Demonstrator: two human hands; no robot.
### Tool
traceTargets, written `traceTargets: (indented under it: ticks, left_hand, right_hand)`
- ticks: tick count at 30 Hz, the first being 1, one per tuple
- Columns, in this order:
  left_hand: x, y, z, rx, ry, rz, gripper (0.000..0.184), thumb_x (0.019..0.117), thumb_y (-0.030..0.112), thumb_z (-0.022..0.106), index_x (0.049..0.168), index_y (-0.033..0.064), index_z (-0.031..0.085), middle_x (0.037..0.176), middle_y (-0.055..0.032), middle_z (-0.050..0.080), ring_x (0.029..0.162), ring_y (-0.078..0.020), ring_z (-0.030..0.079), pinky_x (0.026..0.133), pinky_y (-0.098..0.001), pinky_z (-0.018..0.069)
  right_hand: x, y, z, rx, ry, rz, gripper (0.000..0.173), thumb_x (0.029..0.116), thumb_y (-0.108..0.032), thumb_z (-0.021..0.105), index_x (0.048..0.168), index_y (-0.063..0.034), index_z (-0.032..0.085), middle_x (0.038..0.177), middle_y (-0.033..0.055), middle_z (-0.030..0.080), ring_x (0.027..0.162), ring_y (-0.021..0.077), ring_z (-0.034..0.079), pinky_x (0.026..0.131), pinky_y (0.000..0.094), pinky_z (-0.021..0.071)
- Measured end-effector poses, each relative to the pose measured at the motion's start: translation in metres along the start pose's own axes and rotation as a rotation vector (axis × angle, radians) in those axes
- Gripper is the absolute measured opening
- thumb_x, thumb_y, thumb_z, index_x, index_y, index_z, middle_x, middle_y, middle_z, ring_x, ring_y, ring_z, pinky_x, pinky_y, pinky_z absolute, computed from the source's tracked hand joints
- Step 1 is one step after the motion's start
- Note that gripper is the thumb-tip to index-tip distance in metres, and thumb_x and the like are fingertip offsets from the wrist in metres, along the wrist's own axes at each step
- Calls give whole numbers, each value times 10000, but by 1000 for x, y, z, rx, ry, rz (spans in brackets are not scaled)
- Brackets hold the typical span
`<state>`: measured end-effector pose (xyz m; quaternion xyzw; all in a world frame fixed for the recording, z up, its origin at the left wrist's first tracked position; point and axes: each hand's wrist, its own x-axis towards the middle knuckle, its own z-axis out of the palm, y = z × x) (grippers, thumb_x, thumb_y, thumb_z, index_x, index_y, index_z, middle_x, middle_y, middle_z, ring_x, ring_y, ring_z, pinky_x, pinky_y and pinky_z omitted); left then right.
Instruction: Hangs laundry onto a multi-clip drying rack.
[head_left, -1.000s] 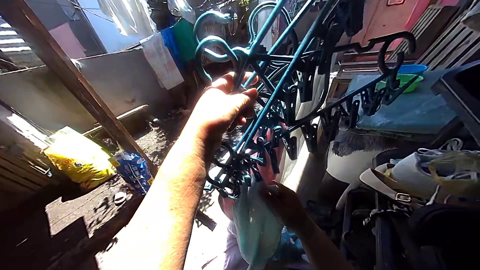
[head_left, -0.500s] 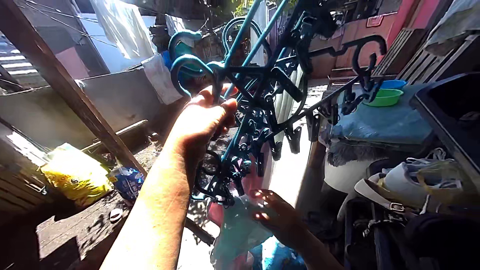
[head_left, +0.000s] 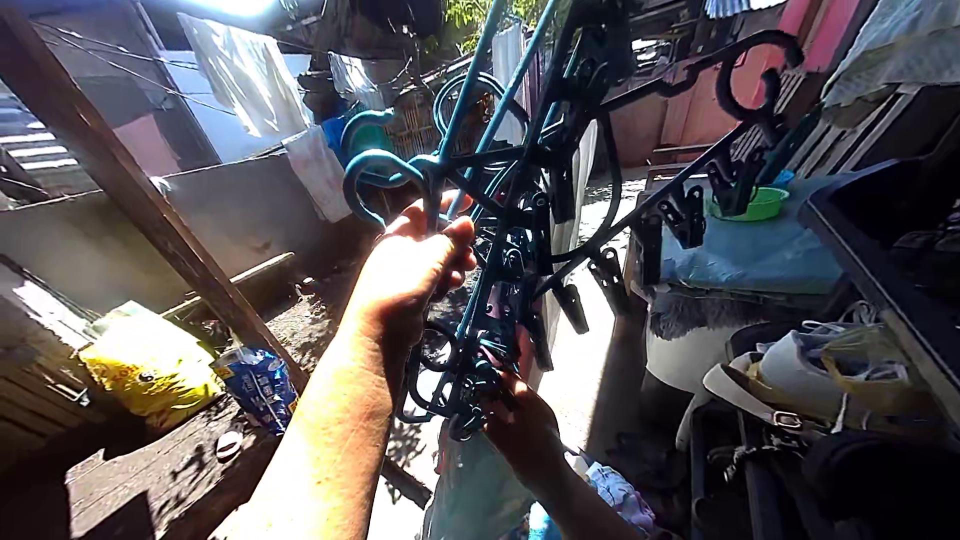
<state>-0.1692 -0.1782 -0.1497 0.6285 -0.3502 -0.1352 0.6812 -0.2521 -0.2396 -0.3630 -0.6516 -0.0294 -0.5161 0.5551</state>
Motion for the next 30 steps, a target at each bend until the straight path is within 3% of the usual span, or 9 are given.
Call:
traceTargets:
  ticks: [3,6,10,14,16,18,21,25,30]
  left_hand:
    - [1,-4,1,-25,11,-5,289,1017,64,586,1287,165,580,753,48,634,579,-9,590,534,-133,499]
    - [-2,-7,-1,-8,-9,-12,275,1017,79,591,1273,178,578,753,61,627,573,-4,576,541,-133,494]
    - [0,-2,-3,22,-42,-31,261,1027,68,570,1273,152,572,732,34,621,571,-15,584,536,-136,498]
    - [-7,3,1,46,-29,-35,307,1022,55,572,1316,139,570,739,40,626,594,-16,601,563,-137,514]
    - [-11,8,5,71,-21,-65,257,1024,74,569,1266,159,575,722,65,616,581,-2,595,556,-128,507]
    - [-3,-1,5,16,-32,-20,271,1022,70,580,1284,140,585,727,33,627,571,-22,595,537,-138,507]
    - [-16,2,5,55,-35,-18,261,1027,65,560,1281,123,579,768,47,620,586,3,579,542,-118,488]
    - [-56,28,14,211,9,-139,145,1044,72,521,1163,80,604,773,82,610,630,40,572,596,-97,455]
    - [-57,28,21,150,36,-145,155,1031,4,506,1141,40,609,750,35,619,613,7,585,584,-111,472]
  right_hand:
    - [-4,2,0,58,-72,56,360,820,-93,769,1133,44,654,999,12,723,929,-23,671,847,178,569]
    - [-4,-8,0,-41,-73,95,356,843,-88,705,1133,111,644,936,56,717,866,-40,661,822,146,548]
    - [3,-4,-12,-86,-143,65,229,885,-174,688,1003,22,680,814,-33,676,753,-83,612,710,118,526]
    - [4,-2,-14,-214,-66,-29,147,889,-154,678,925,-11,679,824,16,660,800,-15,627,753,150,529]
    - [4,-8,-11,-218,-75,60,206,888,-159,657,1005,10,673,856,31,677,810,5,655,744,182,556]
    - [2,-14,-9,-154,-107,127,310,864,-142,638,1121,31,658,974,48,696,924,15,659,838,205,552]
    - [-8,-15,-3,-126,-31,56,349,896,-197,683,1133,59,661,1012,82,703,973,16,655,897,196,536]
    - [-15,-11,8,-67,78,-60,188,921,-178,696,915,1,638,816,5,657,823,-43,633,790,137,535]
    - [-11,-9,4,-87,76,-118,149,946,-177,684,902,-34,683,791,-21,679,807,-38,652,778,150,552]
